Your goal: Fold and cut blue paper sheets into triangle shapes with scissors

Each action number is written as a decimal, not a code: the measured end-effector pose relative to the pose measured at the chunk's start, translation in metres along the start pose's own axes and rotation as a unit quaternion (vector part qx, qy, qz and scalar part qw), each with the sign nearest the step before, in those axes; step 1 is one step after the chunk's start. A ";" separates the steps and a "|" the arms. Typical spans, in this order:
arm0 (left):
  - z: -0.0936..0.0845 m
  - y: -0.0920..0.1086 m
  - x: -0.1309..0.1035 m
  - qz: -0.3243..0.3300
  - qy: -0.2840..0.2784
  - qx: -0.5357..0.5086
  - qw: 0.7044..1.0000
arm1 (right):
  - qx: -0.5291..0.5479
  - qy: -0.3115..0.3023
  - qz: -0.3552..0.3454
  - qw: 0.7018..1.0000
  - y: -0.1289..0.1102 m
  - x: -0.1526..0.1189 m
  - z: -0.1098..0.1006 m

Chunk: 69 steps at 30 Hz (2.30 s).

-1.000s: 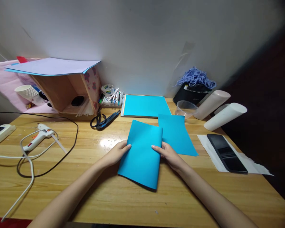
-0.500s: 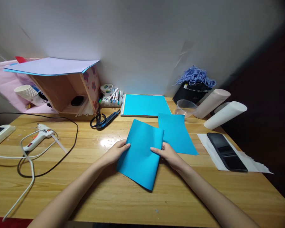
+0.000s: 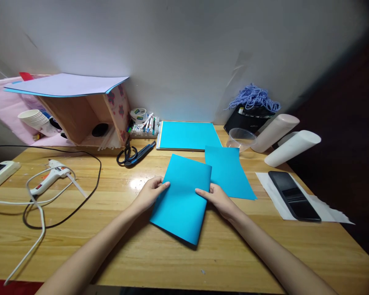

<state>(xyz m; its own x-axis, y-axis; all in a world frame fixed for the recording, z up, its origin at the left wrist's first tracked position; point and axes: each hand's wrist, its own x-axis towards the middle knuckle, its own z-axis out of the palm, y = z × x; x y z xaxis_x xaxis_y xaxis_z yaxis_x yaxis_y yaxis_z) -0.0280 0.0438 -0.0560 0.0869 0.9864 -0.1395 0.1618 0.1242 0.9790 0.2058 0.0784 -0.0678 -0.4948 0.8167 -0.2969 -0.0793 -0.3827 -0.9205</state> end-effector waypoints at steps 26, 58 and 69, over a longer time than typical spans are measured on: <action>0.009 -0.002 -0.006 0.082 0.121 0.155 0.977 | -0.094 0.041 -0.074 0.992 0.004 0.004 -0.002; 0.003 -0.010 0.003 -0.014 0.017 -0.035 0.999 | -0.158 0.083 -0.083 0.980 -0.011 0.004 -0.016; 0.002 -0.006 0.003 0.042 0.116 0.076 0.989 | -0.111 0.047 -0.057 0.991 -0.001 0.009 -0.012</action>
<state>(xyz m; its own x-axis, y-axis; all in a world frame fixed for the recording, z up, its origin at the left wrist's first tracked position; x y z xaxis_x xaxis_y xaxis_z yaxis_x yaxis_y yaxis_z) -0.0265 0.0457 -0.0623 -0.1181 0.9930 -0.0033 0.3105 0.0401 0.9497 0.2120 0.0917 -0.0725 -0.4103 0.8896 -0.2008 0.0685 -0.1896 -0.9795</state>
